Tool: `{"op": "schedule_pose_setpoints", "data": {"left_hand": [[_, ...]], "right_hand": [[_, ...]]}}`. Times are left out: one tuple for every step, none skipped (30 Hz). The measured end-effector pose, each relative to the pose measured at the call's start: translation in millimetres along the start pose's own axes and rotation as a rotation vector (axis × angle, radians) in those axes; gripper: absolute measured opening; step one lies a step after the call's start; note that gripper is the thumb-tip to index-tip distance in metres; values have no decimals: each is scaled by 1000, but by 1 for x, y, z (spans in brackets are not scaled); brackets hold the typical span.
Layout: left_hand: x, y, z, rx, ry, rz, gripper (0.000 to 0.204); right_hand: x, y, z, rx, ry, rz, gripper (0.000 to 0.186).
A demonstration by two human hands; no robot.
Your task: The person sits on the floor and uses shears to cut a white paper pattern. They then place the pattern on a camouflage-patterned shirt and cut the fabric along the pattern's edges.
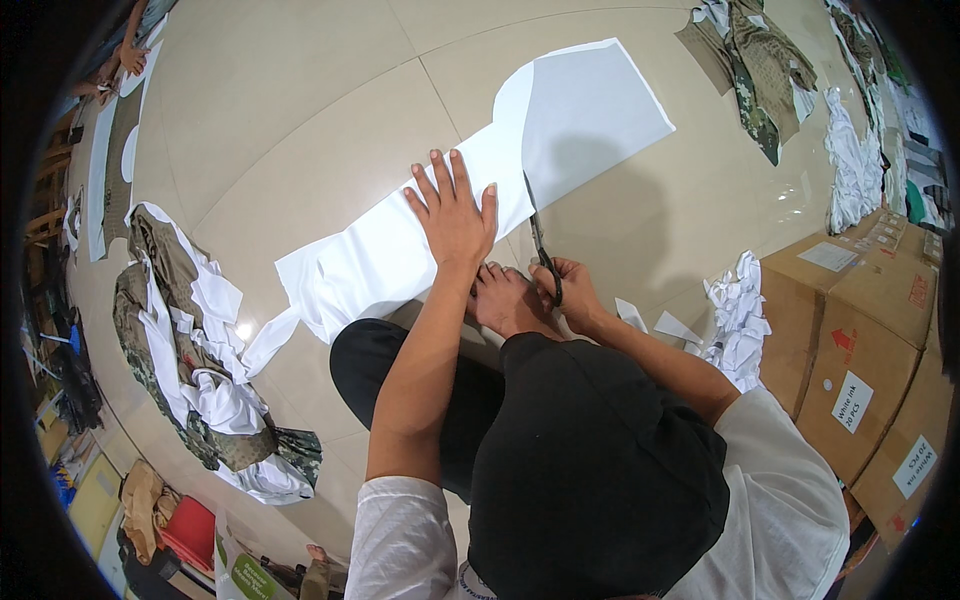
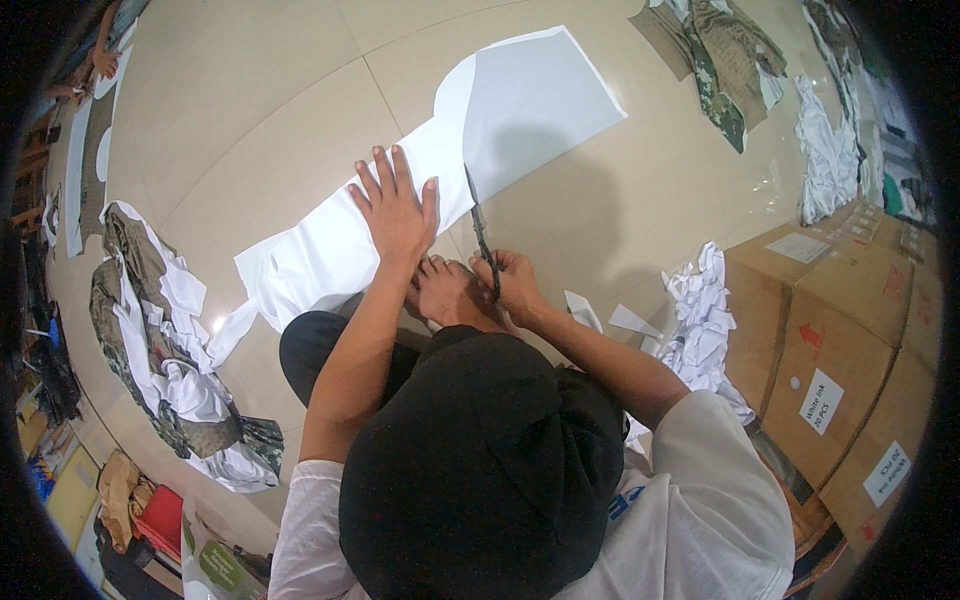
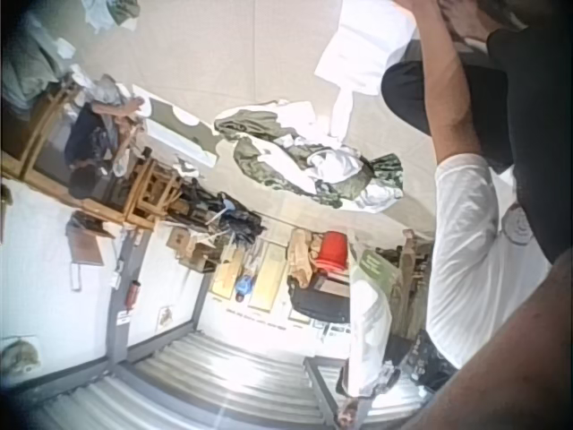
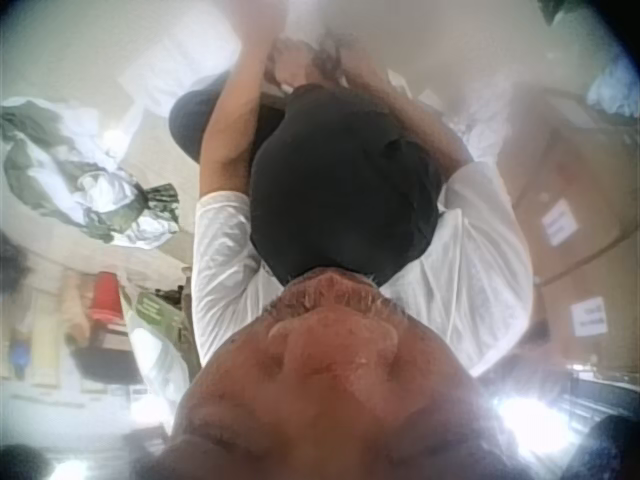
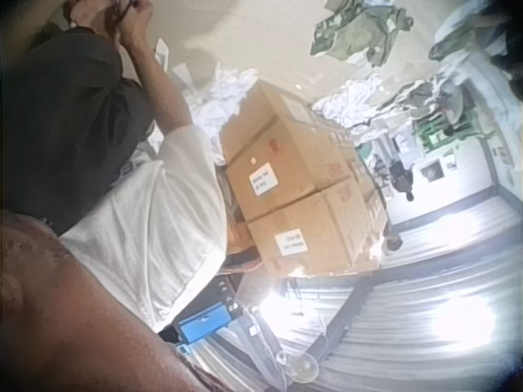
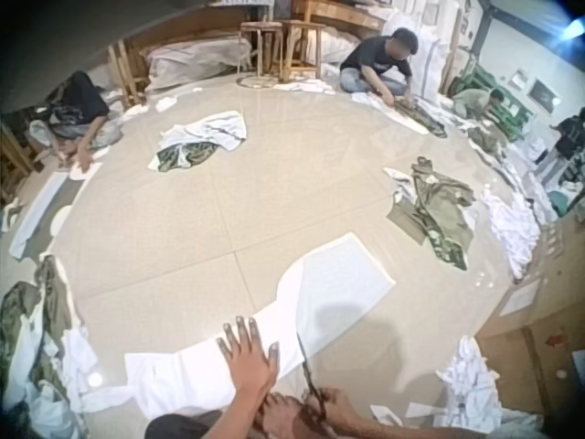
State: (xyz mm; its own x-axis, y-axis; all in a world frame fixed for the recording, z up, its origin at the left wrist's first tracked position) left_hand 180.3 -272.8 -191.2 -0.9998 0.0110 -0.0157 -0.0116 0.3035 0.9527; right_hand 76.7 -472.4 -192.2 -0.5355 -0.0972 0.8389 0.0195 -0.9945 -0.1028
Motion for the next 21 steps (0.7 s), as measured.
{"op": "schedule_pose_setpoints", "data": {"left_hand": [[0,0,0,1,1,2,78],[0,0,0,0,0,1,78],[0,0,-1,-2,0,-1,78],[0,0,-1,-4,0,-2,78],[0,0,-1,-1,1,-1,78],[0,0,-1,3,1,0,78],[0,1,-1,6,2,0,78],[0,1,-2,6,0,-4,78],[0,1,-1,2,-2,-10,78],[0,2,1,-1,-3,-16,78],[0,3,1,1,-6,-23,77],[1,3,0,8,-11,-30,77],[1,4,-2,15,-16,-37,77],[1,4,-2,14,-18,-37,77],[0,4,-2,12,-18,-38,77],[0,4,-2,10,-19,-38,77],[0,4,-2,11,-19,-38,77],[0,4,-2,11,-18,-36,77],[0,4,-2,10,-17,-35,76],[0,4,-1,9,-15,-35,76],[0,4,-1,9,-15,-35,76]], "right_hand": [[0,-1,0,1,5,1,30],[1,-1,0,2,10,2,30],[1,-2,0,3,11,4,30],[1,-2,1,3,11,6,31],[1,-2,1,4,12,8,31],[2,-3,1,-2,1,7,31],[2,-3,1,-8,-10,5,32],[2,-3,2,-14,-21,4,33],[2,-5,5,-31,-25,3,34],[3,-8,9,-49,-29,2,35],[2,-10,11,-66,-33,2,35],[0,-9,11,-60,-23,3,36],[-3,-9,11,-55,-13,5,37],[-5,-8,11,-49,-3,6,38],[-6,-8,12,-44,1,11,38],[-7,-8,12,-38,6,15,38],[-9,-8,13,-33,10,19,38],[-9,-9,15,-26,1,13,38],[-9,-10,16,-20,-9,6,38],[-9,-11,18,-13,-18,-1,38],[-9,-12,20,-23,-9,0,38]]}}
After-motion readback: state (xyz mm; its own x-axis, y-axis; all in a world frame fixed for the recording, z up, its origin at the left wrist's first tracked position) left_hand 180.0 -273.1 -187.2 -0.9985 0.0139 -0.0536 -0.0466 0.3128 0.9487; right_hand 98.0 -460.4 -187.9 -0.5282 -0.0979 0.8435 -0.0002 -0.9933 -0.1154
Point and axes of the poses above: each hand's wrist, its own x-axis away from the middle knuckle, its own y-axis out of the back of the hand, z = x × y, the point moved 5 cm from there along -x, towards the middle knuckle, and after that the axes turned 7 degrees about -y, right-handed, at the moved point
